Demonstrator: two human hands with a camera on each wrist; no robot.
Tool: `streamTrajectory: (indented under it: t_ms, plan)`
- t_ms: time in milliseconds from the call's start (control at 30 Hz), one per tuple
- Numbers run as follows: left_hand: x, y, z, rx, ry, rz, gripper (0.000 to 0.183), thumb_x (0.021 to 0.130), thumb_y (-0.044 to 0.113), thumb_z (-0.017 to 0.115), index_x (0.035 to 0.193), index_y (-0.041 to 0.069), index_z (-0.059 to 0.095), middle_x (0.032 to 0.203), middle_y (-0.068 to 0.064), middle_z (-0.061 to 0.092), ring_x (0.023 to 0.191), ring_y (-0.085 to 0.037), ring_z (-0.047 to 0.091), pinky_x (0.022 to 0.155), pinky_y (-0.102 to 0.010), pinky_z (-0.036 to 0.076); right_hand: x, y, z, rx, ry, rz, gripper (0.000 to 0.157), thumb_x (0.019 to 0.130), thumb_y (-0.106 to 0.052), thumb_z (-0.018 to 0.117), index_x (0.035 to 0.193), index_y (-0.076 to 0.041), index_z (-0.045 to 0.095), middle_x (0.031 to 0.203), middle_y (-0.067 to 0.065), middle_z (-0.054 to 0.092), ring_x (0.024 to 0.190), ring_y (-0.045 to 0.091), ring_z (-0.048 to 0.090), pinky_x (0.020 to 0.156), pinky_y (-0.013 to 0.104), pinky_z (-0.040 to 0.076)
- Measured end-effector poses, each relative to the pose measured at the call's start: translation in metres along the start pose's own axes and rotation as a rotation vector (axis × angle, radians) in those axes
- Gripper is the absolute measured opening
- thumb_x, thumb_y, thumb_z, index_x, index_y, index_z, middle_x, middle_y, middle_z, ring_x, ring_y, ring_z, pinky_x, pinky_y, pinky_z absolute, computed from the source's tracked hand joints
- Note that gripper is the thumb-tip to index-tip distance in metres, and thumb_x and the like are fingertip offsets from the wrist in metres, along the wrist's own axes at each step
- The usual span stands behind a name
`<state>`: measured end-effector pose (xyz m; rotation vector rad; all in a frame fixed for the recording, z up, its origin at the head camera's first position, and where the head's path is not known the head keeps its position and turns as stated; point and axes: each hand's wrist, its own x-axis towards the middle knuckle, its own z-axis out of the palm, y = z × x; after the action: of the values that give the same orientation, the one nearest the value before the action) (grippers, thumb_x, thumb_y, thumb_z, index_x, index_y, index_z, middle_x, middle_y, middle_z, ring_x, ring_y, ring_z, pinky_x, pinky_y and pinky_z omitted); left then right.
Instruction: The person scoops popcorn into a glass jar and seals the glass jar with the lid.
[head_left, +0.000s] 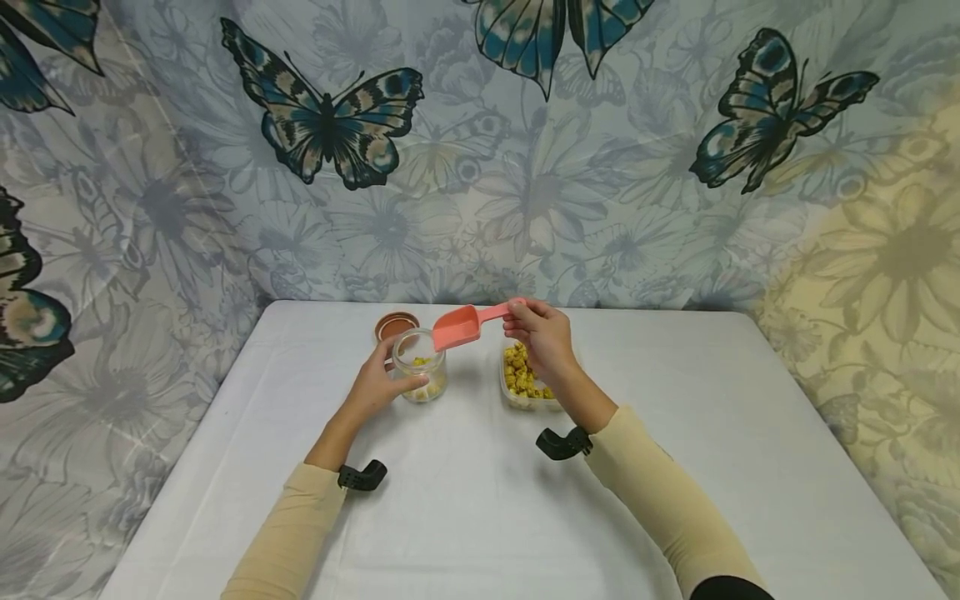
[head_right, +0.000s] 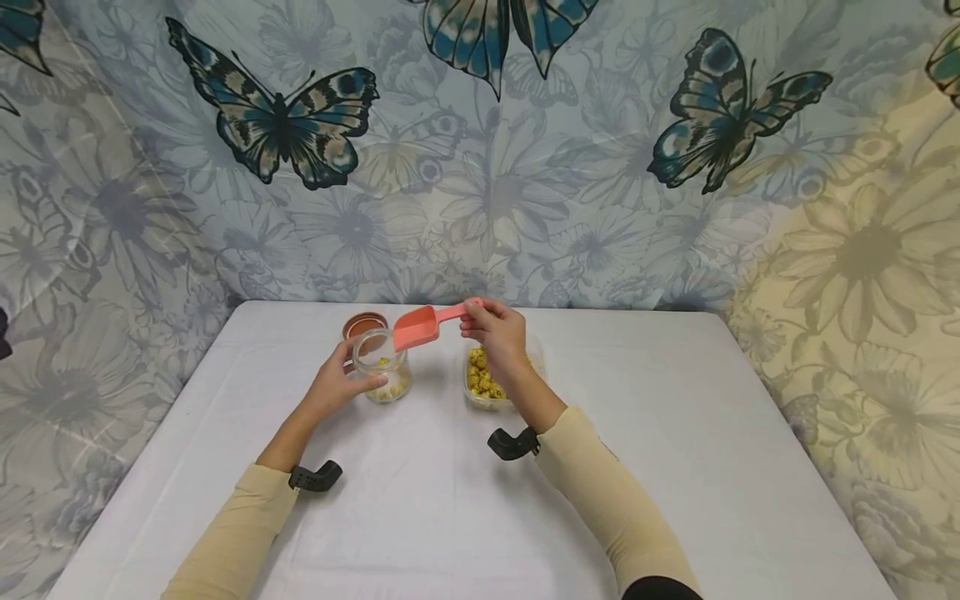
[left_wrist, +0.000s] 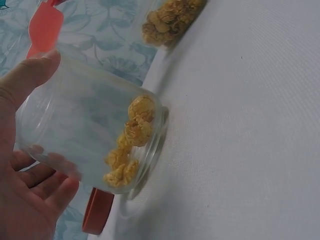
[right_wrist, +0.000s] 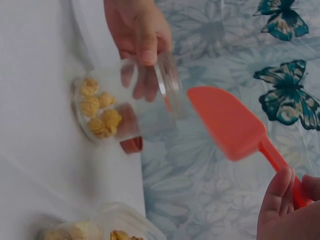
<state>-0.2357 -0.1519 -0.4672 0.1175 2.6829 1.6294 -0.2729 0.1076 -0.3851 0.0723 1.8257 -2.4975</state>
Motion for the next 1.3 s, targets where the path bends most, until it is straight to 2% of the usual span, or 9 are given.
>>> streamTrajectory:
  t_ms: [400,533,833,1000,1067,1300]
  plan:
    - [-0.002,0.006,-0.002,0.037,-0.022,-0.019,0.093,0.066,0.044,0.076,0.139,0.012,0.027,0.140,-0.012,0.036,0.129,-0.026,0.036,0.105,-0.044,0.034,-0.003,-0.008,-0.010,0.063,-0.017,0.006,0.034,0.084,-0.015,0.063,0.110,0.006,0.054,0.071,0.001,0.066,0.060,0.010,0.062,0.059,0.020,0.054]
    - [-0.002,0.008,-0.003,0.039,-0.025,-0.018,0.095,0.066,0.043,0.077,0.140,0.012,0.025,0.141,-0.012,0.035,0.129,-0.026,0.035,0.105,-0.043,0.034,-0.004,-0.009,-0.014,0.055,-0.011,0.005,0.030,0.084,-0.016,0.063,0.106,0.002,0.056,0.072,0.001,0.065,0.061,0.009,0.062,0.060,0.019,0.054]
    - [-0.002,0.010,-0.006,0.062,-0.003,0.029,0.096,0.068,0.043,0.075,0.140,0.006,0.025,0.139,-0.013,0.035,0.128,-0.029,0.036,0.105,-0.044,0.034,-0.005,-0.013,-0.021,0.082,-0.008,0.010,0.031,0.084,-0.016,0.063,0.106,0.004,0.055,0.070,0.001,0.065,0.059,0.009,0.062,0.059,0.019,0.054]
    - [-0.003,0.014,-0.007,0.059,0.010,0.036,0.095,0.068,0.045,0.075,0.140,0.009,0.025,0.141,-0.013,0.033,0.129,-0.032,0.035,0.106,-0.047,0.031,-0.007,-0.015,-0.027,0.085,-0.006,0.000,0.025,0.084,-0.016,0.063,0.102,0.001,0.057,0.069,0.001,0.065,0.060,0.009,0.061,0.059,0.019,0.053]
    - [-0.003,0.015,-0.007,0.057,0.015,0.043,0.095,0.067,0.046,0.075,0.140,0.011,0.025,0.142,-0.012,0.031,0.130,-0.032,0.034,0.107,-0.048,0.030,-0.007,-0.016,-0.029,0.088,-0.006,-0.001,0.027,0.085,-0.016,0.063,0.104,0.001,0.056,0.070,0.001,0.065,0.060,0.009,0.061,0.059,0.019,0.054]
    - [-0.001,0.018,-0.006,0.065,0.054,0.136,0.092,0.066,0.047,0.076,0.137,0.011,0.030,0.140,-0.009,0.034,0.128,-0.029,0.036,0.105,-0.051,0.031,-0.009,-0.019,-0.035,0.135,0.003,-0.010,0.031,0.086,-0.014,0.061,0.109,0.006,0.053,0.069,0.002,0.065,0.060,0.010,0.061,0.058,0.019,0.053]
